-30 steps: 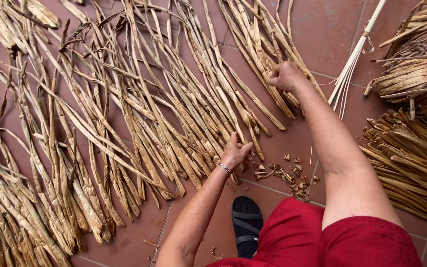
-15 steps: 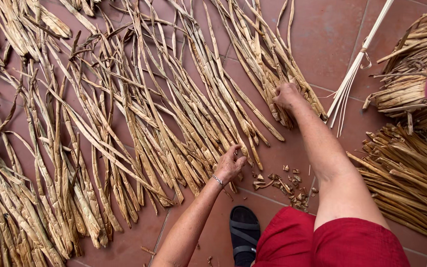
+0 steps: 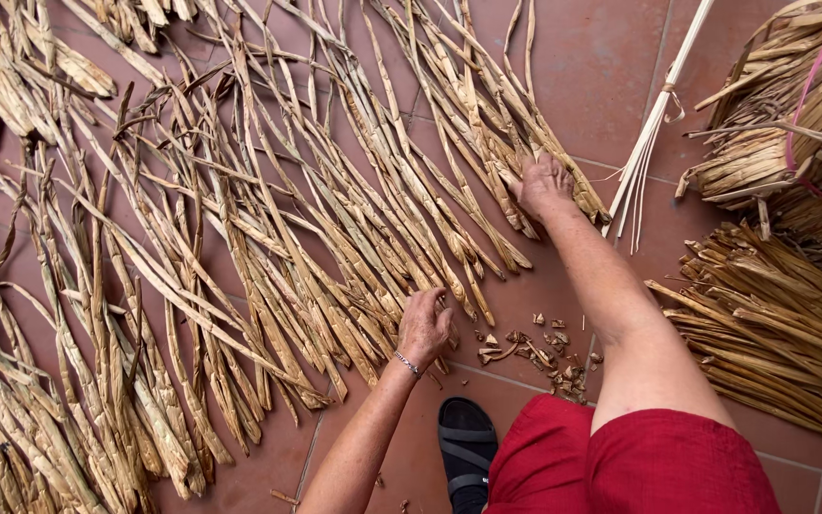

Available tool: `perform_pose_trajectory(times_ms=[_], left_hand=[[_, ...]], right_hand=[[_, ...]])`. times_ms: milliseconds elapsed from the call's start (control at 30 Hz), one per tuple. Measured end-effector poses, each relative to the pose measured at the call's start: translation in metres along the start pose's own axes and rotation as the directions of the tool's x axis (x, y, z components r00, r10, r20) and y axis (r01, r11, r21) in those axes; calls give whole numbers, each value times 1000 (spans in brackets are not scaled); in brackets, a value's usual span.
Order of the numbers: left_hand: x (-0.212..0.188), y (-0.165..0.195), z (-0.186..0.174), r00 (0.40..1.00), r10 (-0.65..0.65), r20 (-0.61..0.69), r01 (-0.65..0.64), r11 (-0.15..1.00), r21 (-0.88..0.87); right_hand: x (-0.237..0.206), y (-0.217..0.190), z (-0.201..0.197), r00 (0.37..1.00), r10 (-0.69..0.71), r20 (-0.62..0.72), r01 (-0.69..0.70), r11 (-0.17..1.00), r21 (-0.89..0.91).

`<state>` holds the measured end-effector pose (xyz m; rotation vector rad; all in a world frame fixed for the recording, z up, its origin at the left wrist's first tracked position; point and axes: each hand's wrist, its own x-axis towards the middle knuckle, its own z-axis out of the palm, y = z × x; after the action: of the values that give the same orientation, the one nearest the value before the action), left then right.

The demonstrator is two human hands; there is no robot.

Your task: The person sits on a tiled floor surrounded by bundles of dried palm leaf strips. They pick up individual strips, peel away the brittle outer rib and discard the broken pieces on the floor, then lay the cleaned strips in rows with the others, repeating this one strip at a time.

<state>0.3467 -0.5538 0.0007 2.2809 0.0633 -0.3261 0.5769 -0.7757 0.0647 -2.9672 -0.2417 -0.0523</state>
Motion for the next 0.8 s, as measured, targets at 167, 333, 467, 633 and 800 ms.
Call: perform_pose_trajectory(times_ms=[167, 333, 467, 633, 800], left_hand=[[3, -6, 6, 995, 12, 100, -35, 971, 235], [5, -15, 15, 992, -5, 130, -31, 959, 281], [8, -23, 16, 989, -24, 147, -14, 967, 255], [17, -22, 8, 993, -45, 111, 29, 989, 142], [41, -8, -14, 992, -127, -2, 125, 984, -124]], right_hand=[[-20, -29, 25, 767, 277, 578, -560, 729, 394], [-7, -31, 25, 788, 171, 592, -335, 925, 178], [5, -2, 13, 789, 154, 594, -451, 802, 392], [9, 6, 9, 760, -32, 649, -545, 514, 663], [-4, -23, 16, 614, -256, 746, -662, 348, 664]])
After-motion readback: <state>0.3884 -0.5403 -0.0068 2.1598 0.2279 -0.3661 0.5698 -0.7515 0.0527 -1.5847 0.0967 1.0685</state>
